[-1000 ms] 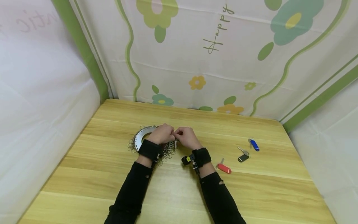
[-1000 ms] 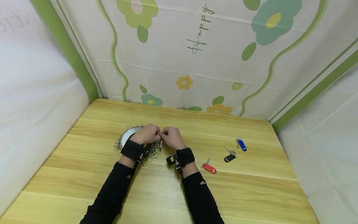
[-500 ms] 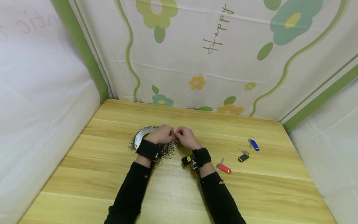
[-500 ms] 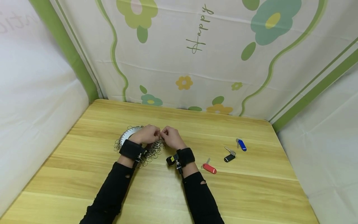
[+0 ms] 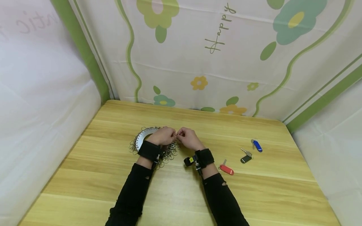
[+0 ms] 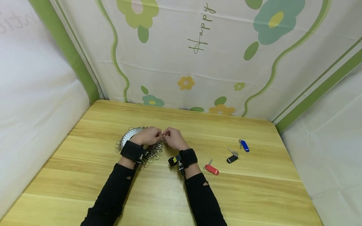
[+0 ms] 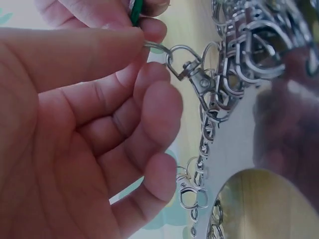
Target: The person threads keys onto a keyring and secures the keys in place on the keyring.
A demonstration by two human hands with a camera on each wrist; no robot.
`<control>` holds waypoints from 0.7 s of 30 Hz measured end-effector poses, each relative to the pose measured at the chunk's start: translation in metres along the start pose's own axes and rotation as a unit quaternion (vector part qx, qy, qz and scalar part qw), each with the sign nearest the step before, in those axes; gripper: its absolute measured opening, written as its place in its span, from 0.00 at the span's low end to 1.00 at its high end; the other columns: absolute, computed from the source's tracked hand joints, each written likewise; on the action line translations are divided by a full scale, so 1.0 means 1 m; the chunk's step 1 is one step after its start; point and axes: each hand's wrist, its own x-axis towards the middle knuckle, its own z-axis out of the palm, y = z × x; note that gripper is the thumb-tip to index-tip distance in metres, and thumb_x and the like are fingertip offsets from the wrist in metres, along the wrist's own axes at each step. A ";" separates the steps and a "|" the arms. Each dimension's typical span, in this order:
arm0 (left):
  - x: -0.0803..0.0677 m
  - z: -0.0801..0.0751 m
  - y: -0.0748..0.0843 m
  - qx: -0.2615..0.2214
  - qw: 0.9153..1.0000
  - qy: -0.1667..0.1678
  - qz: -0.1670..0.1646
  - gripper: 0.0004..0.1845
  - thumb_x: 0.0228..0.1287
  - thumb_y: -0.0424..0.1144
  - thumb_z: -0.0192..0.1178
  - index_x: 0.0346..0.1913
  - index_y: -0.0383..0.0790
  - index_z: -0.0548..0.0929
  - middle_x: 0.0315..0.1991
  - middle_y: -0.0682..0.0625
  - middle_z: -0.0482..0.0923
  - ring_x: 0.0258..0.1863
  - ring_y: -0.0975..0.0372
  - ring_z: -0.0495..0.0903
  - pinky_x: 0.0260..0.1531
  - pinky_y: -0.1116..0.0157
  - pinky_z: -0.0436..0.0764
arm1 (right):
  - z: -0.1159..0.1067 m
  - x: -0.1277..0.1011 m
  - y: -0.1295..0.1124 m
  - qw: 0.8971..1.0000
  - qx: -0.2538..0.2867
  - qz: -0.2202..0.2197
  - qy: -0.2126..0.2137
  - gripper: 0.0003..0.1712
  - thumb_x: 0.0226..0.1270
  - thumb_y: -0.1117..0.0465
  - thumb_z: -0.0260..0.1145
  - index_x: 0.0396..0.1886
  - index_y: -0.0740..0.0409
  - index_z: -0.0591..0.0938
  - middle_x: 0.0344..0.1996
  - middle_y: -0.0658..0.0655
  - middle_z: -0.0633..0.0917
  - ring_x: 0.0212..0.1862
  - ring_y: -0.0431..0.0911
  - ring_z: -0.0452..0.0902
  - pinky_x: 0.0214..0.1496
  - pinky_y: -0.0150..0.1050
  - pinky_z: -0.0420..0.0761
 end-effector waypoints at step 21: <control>0.001 0.000 0.000 0.018 1.000 0.020 0.003 0.06 0.66 0.30 0.51 0.33 0.36 0.79 0.22 0.48 0.74 0.14 0.57 0.77 0.23 0.66 0.74 | 0.000 0.003 0.004 1.000 -0.014 0.002 0.016 0.04 0.70 0.63 0.58 0.36 0.59 0.77 0.29 0.60 0.81 0.23 0.43 0.70 0.24 0.35 0.70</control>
